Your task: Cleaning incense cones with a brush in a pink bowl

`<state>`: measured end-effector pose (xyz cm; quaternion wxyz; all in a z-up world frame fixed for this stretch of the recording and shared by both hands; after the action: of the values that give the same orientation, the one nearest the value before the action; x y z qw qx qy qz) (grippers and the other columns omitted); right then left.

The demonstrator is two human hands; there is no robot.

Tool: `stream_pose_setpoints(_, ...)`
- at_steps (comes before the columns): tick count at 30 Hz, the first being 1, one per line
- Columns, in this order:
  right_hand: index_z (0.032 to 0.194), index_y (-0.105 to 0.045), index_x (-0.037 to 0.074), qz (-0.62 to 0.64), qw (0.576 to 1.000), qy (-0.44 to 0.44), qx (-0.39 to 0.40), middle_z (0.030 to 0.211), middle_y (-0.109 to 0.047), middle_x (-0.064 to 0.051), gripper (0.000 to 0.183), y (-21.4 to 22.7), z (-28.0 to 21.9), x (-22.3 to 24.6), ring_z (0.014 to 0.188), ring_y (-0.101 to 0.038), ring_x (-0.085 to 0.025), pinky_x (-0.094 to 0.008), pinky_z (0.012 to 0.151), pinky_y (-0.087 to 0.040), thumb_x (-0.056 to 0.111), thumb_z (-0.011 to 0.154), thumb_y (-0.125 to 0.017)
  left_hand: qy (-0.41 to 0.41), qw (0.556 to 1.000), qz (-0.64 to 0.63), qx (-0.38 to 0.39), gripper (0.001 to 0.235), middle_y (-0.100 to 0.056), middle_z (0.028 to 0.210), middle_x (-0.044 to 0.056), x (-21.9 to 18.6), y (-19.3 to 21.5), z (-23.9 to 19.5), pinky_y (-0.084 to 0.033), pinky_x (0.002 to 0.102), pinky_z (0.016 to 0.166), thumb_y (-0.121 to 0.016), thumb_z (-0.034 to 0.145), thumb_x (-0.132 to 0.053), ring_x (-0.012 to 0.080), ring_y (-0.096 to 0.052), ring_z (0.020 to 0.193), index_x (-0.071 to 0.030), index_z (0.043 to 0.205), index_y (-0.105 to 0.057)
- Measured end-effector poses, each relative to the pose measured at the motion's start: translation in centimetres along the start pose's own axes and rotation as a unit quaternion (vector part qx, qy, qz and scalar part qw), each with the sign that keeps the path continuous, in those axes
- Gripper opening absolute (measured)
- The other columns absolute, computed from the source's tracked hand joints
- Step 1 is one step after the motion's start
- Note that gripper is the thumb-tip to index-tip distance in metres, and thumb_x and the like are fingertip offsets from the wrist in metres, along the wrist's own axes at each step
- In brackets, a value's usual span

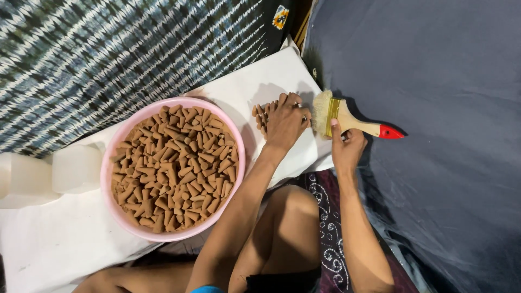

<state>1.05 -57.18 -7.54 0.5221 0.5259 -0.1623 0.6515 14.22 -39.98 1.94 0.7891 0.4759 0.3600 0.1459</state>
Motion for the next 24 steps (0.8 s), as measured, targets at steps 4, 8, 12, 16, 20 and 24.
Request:
stream_pose_setpoints(4, 0.082, -0.071, 0.001, -0.013, 1.0, -0.005, 0.015, 0.064, -0.07, -0.01, 0.032, 0.3, -0.4, 4.0, 0.059, -0.07, -0.017, -0.03, 0.05, -0.051, 0.026, 0.099, -0.081, 0.005, 1.0, 0.008, 0.006, 0.001, -0.059, 0.118, 0.003, -0.3, 0.3, -0.1, -0.044, 0.052, 0.101, -0.079, 0.081, -0.023, 0.0279, -0.047, 0.117, -0.024, 0.081, -0.078)
stream_pose_setpoints(8, 0.079, -0.07, 0.003, -0.034, 0.999, -0.01, 0.023, 0.062, -0.069, -0.009, 0.035, 0.1, -0.5, 1.4, 0.058, -0.068, -0.015, -0.028, 0.051, -0.049, 0.029, 0.1, -0.08, 0.006, 1.0, 0.007, 0.029, 0.001, -0.059, 0.121, 0.003, -0.1, -0.4, 0.3, -0.043, 0.053, 0.103, -0.079, 0.081, -0.023, 0.029, -0.046, 0.12, -0.023, 0.082, -0.079)
stream_pose_setpoints(12, 0.074, -0.07, 0.002, -0.04, 0.999, 0.003, 0.003, 0.059, -0.067, -0.01, 0.037, 0.5, -0.6, 0.8, 0.056, -0.067, -0.018, -0.031, 0.05, -0.047, 0.027, 0.099, -0.081, 0.009, 1.0, -0.011, 0.018, 0.005, -0.059, 0.12, 0.001, 0.2, -0.2, 0.1, -0.045, 0.052, 0.1, -0.074, 0.086, -0.025, 0.0265, -0.048, 0.12, -0.028, 0.085, -0.079)
stream_pose_setpoints(16, 0.071, -0.068, 0.002, -0.042, 0.999, 0.016, -0.012, 0.056, -0.065, -0.009, 0.038, 1.6, -0.7, 3.0, 0.051, -0.063, -0.016, -0.029, 0.05, -0.046, 0.024, 0.1, -0.08, 0.017, 0.998, -0.051, -0.016, 0.009, -0.059, 0.116, -0.001, 1.1, 2.6, -0.5, -0.048, 0.047, 0.096, -0.069, 0.092, -0.026, 0.0232, -0.051, 0.119, -0.027, 0.094, -0.077)
stream_pose_setpoints(20, 0.072, -0.07, 0.003, -0.018, 0.999, 0.032, -0.036, 0.056, -0.065, -0.009, 0.037, 2.2, -0.9, 3.6, 0.05, -0.061, -0.014, -0.028, 0.049, -0.047, 0.024, 0.101, -0.079, 0.011, 0.99, -0.119, -0.081, 0.008, -0.064, 0.109, -0.002, 2.2, 6.4, -2.7, -0.048, 0.044, 0.091, -0.07, 0.092, -0.021, 0.0228, -0.056, 0.112, -0.024, 0.096, -0.076)
stream_pose_setpoints(24, 0.075, -0.068, 0.002, 0.045, 0.994, 0.094, -0.04, 0.055, -0.064, -0.01, 0.035, 1.2, -2.5, 10.7, 0.049, -0.056, -0.011, -0.026, 0.049, -0.043, 0.02, 0.104, -0.076, -0.006, 0.972, -0.184, -0.148, 0.012, -0.066, 0.102, -0.002, 3.8, 9.9, -6.8, -0.048, 0.041, 0.086, -0.068, 0.094, -0.022, 0.0242, -0.059, 0.108, -0.027, 0.102, -0.075)
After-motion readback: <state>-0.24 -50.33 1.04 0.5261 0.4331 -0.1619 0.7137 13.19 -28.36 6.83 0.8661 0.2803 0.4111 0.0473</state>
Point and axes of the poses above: each hand's wrist, its own z-axis towards the middle knuckle, its own y-axis out of the back of the hand, x = y × z, the point moved 9 cm from there along z, towards the middle knuckle
